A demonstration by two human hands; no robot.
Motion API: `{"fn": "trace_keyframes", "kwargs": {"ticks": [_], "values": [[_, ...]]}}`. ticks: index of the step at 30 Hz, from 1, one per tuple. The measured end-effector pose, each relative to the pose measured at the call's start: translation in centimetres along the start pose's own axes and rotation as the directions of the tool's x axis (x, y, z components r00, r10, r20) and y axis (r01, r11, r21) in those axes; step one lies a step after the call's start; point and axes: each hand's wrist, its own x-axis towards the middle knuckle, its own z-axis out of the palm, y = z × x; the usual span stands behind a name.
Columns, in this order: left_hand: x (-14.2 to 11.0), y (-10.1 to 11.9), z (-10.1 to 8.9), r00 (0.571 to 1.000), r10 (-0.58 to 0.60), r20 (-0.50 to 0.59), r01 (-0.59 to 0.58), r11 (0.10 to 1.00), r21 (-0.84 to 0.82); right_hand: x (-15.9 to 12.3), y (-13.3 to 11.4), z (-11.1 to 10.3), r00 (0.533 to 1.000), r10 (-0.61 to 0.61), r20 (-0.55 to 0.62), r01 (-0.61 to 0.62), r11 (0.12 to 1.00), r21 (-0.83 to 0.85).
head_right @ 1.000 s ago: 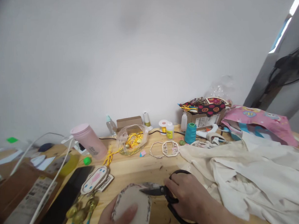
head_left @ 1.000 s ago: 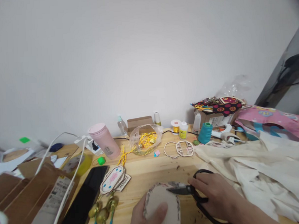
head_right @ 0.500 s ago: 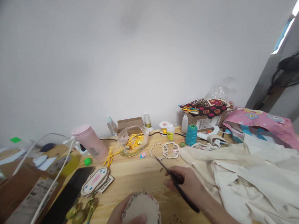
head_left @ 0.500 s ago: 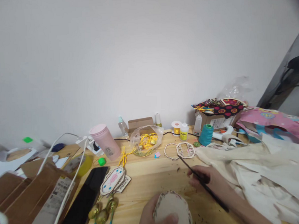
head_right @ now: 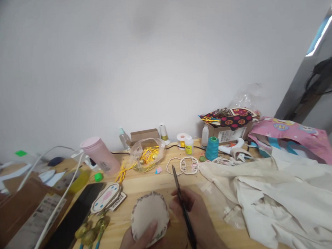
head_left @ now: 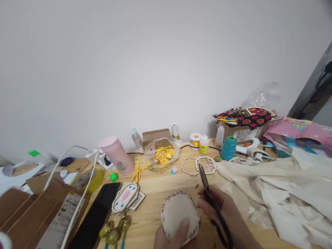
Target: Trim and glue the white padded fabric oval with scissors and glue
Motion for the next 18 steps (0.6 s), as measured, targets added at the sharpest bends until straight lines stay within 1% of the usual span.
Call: {"fn": "trace_keyframes", "kwargs": {"ticks": [1,2,4,5,7,10,14,16,18], "values": [[-0.2,0.3,0.3,1.0,-0.003,-0.018,0.003,1.0,-0.023,0.0,-0.1,-0.5,0.999,-0.046,-0.01,0.045,0.992,-0.114],[-0.3,0.6,0.5,0.999,0.005,-0.034,-0.006,0.999,-0.041,-0.2,-0.2,-1.0,0.996,-0.091,0.0,0.088,0.967,-0.24],[-0.5,1.1,0.8,0.997,0.038,-0.06,-0.042,0.997,-0.066,-0.7,-0.4,-2.1,0.983,-0.169,0.065,0.18,0.869,-0.462],[-0.5,1.3,0.8,0.997,0.055,-0.062,-0.06,0.996,-0.073,-1.0,-0.4,-2.5,0.974,-0.207,0.091,0.223,0.811,-0.541],[-0.3,1.5,0.9,0.994,0.086,-0.067,-0.091,0.993,-0.074,-1.6,-0.1,-3.0,0.951,-0.288,0.113,0.29,0.703,-0.649],[0.0,1.3,0.8,0.992,0.106,-0.068,-0.11,0.993,-0.053,-2.0,0.4,-3.3,0.925,-0.36,0.123,0.327,0.585,-0.742],[-0.1,1.0,0.6,0.993,0.108,-0.037,-0.107,0.994,0.027,-1.0,0.7,-4.0,0.892,-0.43,0.143,0.357,0.472,-0.806],[-0.4,1.0,0.5,0.998,0.064,-0.029,-0.062,0.996,0.067,-0.3,0.7,-4.6,0.879,-0.463,0.117,0.335,0.422,-0.843],[-0.7,1.1,0.6,1.0,0.013,-0.02,-0.011,0.995,0.096,0.0,0.6,-5.0,0.875,-0.475,0.091,0.313,0.413,-0.855]]}}
